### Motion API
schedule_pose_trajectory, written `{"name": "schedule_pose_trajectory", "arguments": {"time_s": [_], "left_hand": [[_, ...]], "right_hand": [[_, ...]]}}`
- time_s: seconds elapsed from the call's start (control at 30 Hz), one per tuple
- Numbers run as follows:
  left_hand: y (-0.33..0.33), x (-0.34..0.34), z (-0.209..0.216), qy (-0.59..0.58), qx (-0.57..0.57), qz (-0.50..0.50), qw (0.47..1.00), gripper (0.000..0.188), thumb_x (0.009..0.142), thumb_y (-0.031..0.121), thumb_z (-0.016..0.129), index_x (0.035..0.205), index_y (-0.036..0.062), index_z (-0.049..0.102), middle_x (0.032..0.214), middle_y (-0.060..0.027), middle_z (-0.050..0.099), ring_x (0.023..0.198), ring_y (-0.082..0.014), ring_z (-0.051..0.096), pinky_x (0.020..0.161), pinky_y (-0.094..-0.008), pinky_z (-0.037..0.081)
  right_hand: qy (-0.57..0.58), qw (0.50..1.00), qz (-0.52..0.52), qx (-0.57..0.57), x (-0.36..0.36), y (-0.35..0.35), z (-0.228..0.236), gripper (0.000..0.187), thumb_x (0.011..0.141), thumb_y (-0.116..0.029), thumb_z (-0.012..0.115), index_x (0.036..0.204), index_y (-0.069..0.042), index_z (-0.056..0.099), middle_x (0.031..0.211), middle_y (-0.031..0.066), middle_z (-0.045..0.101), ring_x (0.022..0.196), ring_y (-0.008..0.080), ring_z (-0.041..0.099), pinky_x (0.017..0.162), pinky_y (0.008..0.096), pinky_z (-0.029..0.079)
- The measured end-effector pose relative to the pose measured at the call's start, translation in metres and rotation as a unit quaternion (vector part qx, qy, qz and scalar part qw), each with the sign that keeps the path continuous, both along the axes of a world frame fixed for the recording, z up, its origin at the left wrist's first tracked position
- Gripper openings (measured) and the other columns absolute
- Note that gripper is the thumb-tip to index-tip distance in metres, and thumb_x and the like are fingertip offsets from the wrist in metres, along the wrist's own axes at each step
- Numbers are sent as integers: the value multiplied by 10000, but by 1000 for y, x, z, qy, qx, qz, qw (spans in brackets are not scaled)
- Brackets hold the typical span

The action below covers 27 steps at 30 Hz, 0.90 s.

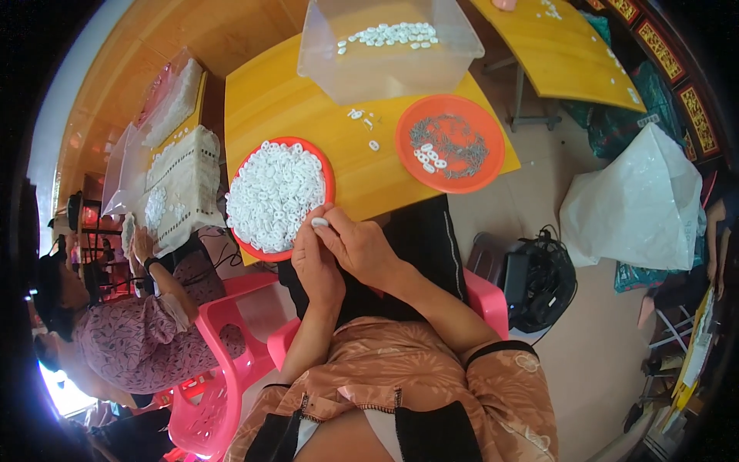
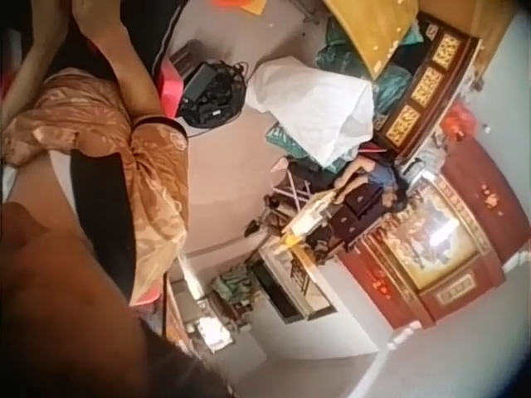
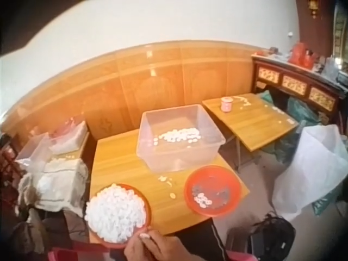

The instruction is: Manually assembling small white plastic parts on a workbench.

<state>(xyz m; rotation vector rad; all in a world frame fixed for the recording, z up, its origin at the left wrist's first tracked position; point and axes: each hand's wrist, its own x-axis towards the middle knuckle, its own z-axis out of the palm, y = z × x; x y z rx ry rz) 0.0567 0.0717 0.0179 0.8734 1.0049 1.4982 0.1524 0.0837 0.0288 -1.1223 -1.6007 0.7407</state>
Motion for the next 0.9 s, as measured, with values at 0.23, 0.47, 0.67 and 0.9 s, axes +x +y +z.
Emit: {"name": "schedule_pose_trajectory", "arguments": {"time_s": [0.23, 0.47, 0.67, 0.9], "left_hand": [[-9, -30, -11, 37, -42, 72, 996, 312, 971, 211, 378, 1070, -20, 562, 993, -81, 600, 885, -124, 555, 759, -236, 422], [-17, -45, -18, 32, -60, 64, 996, 260, 955, 193, 430, 957, -3, 600, 797, -38, 609, 692, -85, 540, 617, -205, 399], [-20, -55, -23, 36, -43, 72, 996, 263, 953, 194, 437, 943, -8, 605, 794, -39, 609, 691, -77, 535, 616, -199, 399], [-36, -57, -32, 50, -48, 31, 997, 243, 945, 190, 458, 917, 0, 606, 774, -32, 608, 682, -76, 538, 618, -200, 401]], "right_hand": [[-266, 935, 181, -148, 30, 7, -14, 272, 865, -247, 477, 795, 2, 562, 730, 207, 582, 693, 385, 580, 628, 446, 452], [-254, 952, 82, -149, 53, 53, 62, 309, 873, -280, 507, 783, 12, 549, 630, 146, 501, 585, 255, 504, 562, 364, 406], [107, 974, -176, 98, 50, 92, 112, 206, 844, -152, 618, 726, -4, 537, 519, -4, 381, 493, 54, 341, 457, 239, 309], [-231, 957, -175, 12, 44, 92, 9, 191, 831, -175, 593, 732, -11, 579, 560, 111, 534, 499, 260, 560, 486, 356, 437]]}}
